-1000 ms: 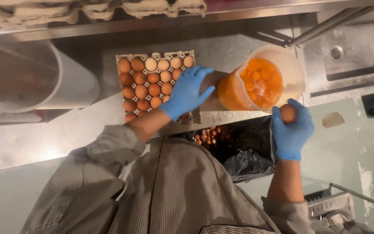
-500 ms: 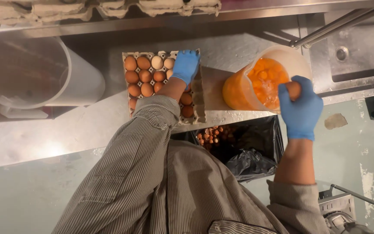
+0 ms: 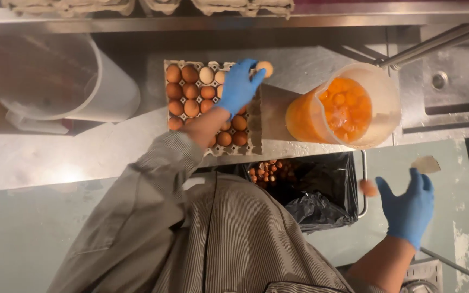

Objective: Cracking multiple eggs from cartons into a large measuring pitcher.

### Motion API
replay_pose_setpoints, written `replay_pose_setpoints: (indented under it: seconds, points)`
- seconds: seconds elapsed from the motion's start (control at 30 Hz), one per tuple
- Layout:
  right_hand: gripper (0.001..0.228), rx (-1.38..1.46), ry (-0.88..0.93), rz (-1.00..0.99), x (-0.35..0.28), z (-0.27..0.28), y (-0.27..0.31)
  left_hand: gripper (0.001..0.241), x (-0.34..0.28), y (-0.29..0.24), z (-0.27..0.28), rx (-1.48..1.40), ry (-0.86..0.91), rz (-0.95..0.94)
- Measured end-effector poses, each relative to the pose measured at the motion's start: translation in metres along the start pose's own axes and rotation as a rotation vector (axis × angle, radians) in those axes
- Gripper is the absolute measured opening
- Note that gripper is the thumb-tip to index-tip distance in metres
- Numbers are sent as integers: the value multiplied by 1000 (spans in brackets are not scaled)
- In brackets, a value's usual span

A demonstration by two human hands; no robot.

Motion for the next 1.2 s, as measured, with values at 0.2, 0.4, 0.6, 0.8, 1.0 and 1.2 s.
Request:
replay_pose_setpoints:
  seconds: [0.2,0.4,0.6,0.8,1.0,1.2]
  points:
    - [61,352,-229,239,9,58,120,37,-67,-137,36,-528,34,-133]
    - [60,589,-283,438,14,55,186,38,-126,-209,36,-718,303,-301]
    - [32,667,-252,198,42,18,130,45,-129,-120,56,-149,385,-286]
    - [31,486,-205,175,58,10,118,48,-149,-15,38,427,497,-165]
    - [27,543,-234,177,87,16,124,41,-164,6,7,745,524,-280]
    - [23,410,-184,179,108,19,126,36,-158,-1,-1,817,483,-373]
Point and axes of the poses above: each hand's wrist, its own x-axis towards the middle knuckle, its own z-axis out of the back of the hand, y = z × x, the point moved 5 cm from there along x, towards the middle knuckle, and after that the axes turned 4 degrees about -x, right-handed, at the moved point
